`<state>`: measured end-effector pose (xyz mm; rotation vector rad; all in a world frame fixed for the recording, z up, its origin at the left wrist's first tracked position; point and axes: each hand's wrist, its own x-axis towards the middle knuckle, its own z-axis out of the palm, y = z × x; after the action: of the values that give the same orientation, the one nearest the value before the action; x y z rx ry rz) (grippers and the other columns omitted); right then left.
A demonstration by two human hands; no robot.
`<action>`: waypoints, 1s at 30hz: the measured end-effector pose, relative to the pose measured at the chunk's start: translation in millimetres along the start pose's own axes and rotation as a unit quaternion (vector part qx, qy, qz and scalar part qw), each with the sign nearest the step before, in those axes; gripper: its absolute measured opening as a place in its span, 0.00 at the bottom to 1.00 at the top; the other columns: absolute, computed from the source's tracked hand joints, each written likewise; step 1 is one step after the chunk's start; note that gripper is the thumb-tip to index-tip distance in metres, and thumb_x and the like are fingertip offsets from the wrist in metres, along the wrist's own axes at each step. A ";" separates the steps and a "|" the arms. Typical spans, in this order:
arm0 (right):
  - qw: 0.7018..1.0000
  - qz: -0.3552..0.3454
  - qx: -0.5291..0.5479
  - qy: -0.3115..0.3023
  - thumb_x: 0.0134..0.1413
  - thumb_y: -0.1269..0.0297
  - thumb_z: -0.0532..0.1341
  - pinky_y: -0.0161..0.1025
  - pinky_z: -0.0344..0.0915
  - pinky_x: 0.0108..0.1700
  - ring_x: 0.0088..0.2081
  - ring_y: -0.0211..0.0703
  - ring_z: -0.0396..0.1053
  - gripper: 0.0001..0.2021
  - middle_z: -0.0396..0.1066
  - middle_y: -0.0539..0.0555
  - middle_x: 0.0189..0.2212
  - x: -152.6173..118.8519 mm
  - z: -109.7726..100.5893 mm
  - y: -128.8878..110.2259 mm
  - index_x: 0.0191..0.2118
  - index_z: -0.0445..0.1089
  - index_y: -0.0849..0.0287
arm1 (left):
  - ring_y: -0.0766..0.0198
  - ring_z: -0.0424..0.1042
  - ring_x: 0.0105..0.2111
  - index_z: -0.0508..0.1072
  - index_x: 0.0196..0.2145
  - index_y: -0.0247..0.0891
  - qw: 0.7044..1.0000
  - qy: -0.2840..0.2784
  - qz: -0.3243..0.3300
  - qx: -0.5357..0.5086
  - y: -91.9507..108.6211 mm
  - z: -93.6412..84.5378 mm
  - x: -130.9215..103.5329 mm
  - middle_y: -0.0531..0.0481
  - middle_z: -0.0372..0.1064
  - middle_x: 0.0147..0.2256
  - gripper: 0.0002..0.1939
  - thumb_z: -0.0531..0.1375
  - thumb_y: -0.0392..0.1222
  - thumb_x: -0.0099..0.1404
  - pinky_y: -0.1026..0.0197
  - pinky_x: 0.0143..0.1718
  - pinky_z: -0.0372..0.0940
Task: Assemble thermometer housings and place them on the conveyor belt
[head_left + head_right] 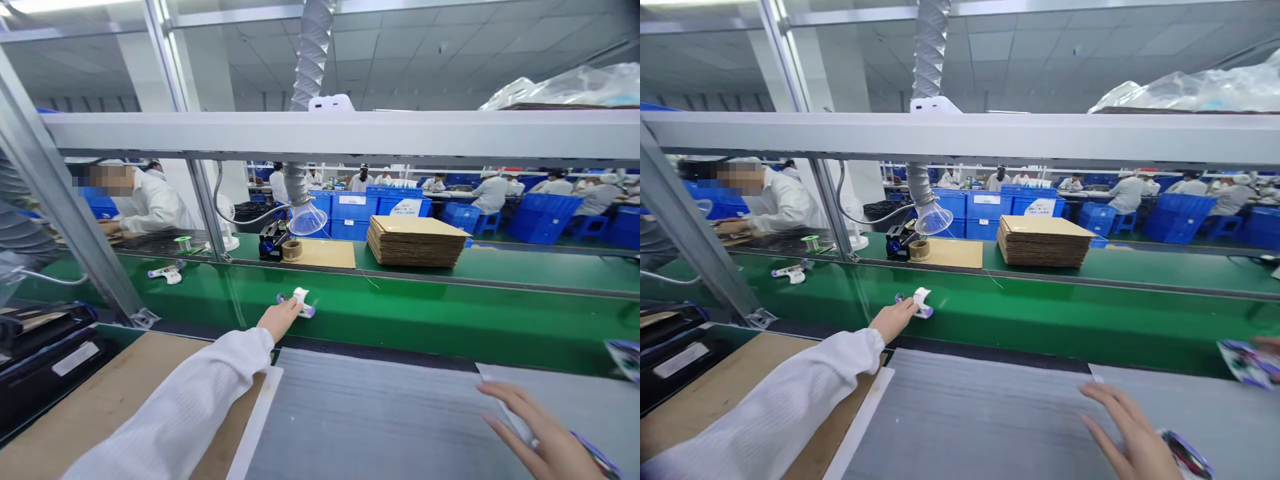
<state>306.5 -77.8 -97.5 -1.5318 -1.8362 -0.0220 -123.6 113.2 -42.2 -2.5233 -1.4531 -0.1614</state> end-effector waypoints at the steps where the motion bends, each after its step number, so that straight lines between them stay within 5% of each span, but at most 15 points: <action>1: 1.000 -0.001 0.014 -0.014 0.53 0.53 0.56 0.46 0.70 0.42 0.46 0.54 0.69 0.16 0.69 0.58 0.45 9.0 2.7 -19.1 0.45 0.68 0.52 | 0.63 0.69 0.35 0.67 0.40 0.36 0.998 -0.002 0.058 -0.003 11.3 -8.3 -11.0 0.44 0.65 0.39 0.12 0.48 0.28 0.65 0.63 0.32 0.64; 5: 0.981 -0.031 0.146 -0.127 0.56 0.58 0.55 0.46 0.59 0.54 0.54 0.49 0.60 0.16 0.63 0.57 0.52 43.8 9.1 -96.7 0.50 0.64 0.53 | 0.66 0.66 0.33 0.67 0.35 0.42 0.953 0.000 0.300 -0.031 67.6 -40.4 -63.4 0.51 0.66 0.35 0.09 0.49 0.33 0.66 0.66 0.33 0.61; 8: 0.931 -0.030 0.250 -0.266 0.50 0.57 0.62 0.48 0.58 0.54 0.52 0.51 0.61 0.25 0.64 0.56 0.51 48.9 20.5 -126.7 0.55 0.60 0.53 | 0.65 0.64 0.29 0.67 0.31 0.40 0.898 0.056 0.426 -0.091 103.1 -50.3 -97.3 0.50 0.67 0.31 0.11 0.48 0.31 0.65 0.64 0.29 0.59; 11: 0.828 0.025 0.381 -0.412 0.46 0.56 0.64 0.43 0.68 0.40 0.39 0.48 0.70 0.23 0.71 0.53 0.39 31.2 40.6 -136.6 0.49 0.65 0.57 | 0.65 0.66 0.30 0.67 0.31 0.40 0.900 0.032 0.311 -0.305 124.8 -43.7 -116.0 0.48 0.67 0.32 0.08 0.50 0.36 0.64 0.64 0.31 0.61; 13: 0.778 0.087 0.460 -0.418 0.47 0.55 0.63 0.38 0.68 0.31 0.32 0.43 0.69 0.19 0.70 0.51 0.33 16.1 54.3 -139.6 0.44 0.67 0.59 | 0.64 0.68 0.32 0.67 0.37 0.41 0.883 0.020 0.136 -0.449 134.5 -35.8 -118.6 0.47 0.67 0.37 0.10 0.48 0.43 0.66 0.62 0.34 0.63; 14: 0.770 0.113 0.485 -0.399 0.47 0.55 0.63 0.36 0.67 0.28 0.30 0.41 0.68 0.19 0.69 0.51 0.31 10.0 60.1 -140.6 0.43 0.66 0.59 | 0.63 0.69 0.33 0.65 0.40 0.40 0.851 -0.003 0.049 -0.522 138.9 -32.3 -117.4 0.46 0.67 0.39 0.13 0.45 0.47 0.67 0.60 0.34 0.65; 16: 0.777 0.127 0.503 -0.358 0.46 0.56 0.64 0.36 0.66 0.29 0.31 0.41 0.68 0.19 0.69 0.51 0.32 2.3 68.5 -141.9 0.43 0.66 0.60 | 0.61 0.71 0.32 0.61 0.46 0.39 0.730 -0.120 -0.070 -0.669 147.8 -27.0 -111.5 0.45 0.66 0.39 0.21 0.42 0.54 0.66 0.57 0.32 0.67; 18: 0.793 0.107 0.502 -0.329 0.45 0.57 0.65 0.38 0.66 0.35 0.35 0.43 0.68 0.19 0.70 0.53 0.35 0.1 72.7 -141.7 0.43 0.66 0.61 | 0.61 0.72 0.28 0.59 0.47 0.38 0.560 -0.258 -0.123 -0.777 156.9 -22.8 -104.6 0.46 0.68 0.35 0.25 0.48 0.60 0.62 0.59 0.28 0.67; 20: 0.817 0.103 0.490 -0.287 0.46 0.58 0.64 0.38 0.65 0.38 0.36 0.43 0.67 0.18 0.70 0.52 0.35 1.0 74.1 -140.4 0.42 0.66 0.60 | 0.62 0.73 0.24 0.58 0.47 0.38 0.473 -0.318 -0.117 -0.813 165.7 -18.2 -100.5 0.47 0.69 0.31 0.27 0.57 0.59 0.57 0.63 0.23 0.66; 26: 0.879 0.140 0.423 -0.172 0.53 0.60 0.59 0.34 0.63 0.31 0.30 0.39 0.66 0.09 0.69 0.51 0.28 3.9 70.3 -140.9 0.36 0.69 0.60 | 0.67 0.70 0.17 0.58 0.46 0.38 0.422 -0.310 -0.101 -0.846 177.7 -4.5 -107.0 0.52 0.67 0.25 0.26 0.60 0.56 0.56 0.71 0.13 0.60; 30: 0.890 0.076 0.419 -0.163 0.54 0.67 0.57 0.37 0.63 0.40 0.39 0.42 0.67 0.08 0.69 0.53 0.37 5.8 61.9 -143.5 0.39 0.70 0.57 | 0.67 0.70 0.16 0.60 0.43 0.38 0.468 -0.265 -0.127 -0.834 178.5 -5.1 -110.1 0.53 0.67 0.24 0.23 0.56 0.58 0.58 0.71 0.12 0.60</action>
<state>151.5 -86.7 -78.7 -1.0661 -1.6096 1.0253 -24.8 -66.9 -84.7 -3.7510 -2.7214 -1.8864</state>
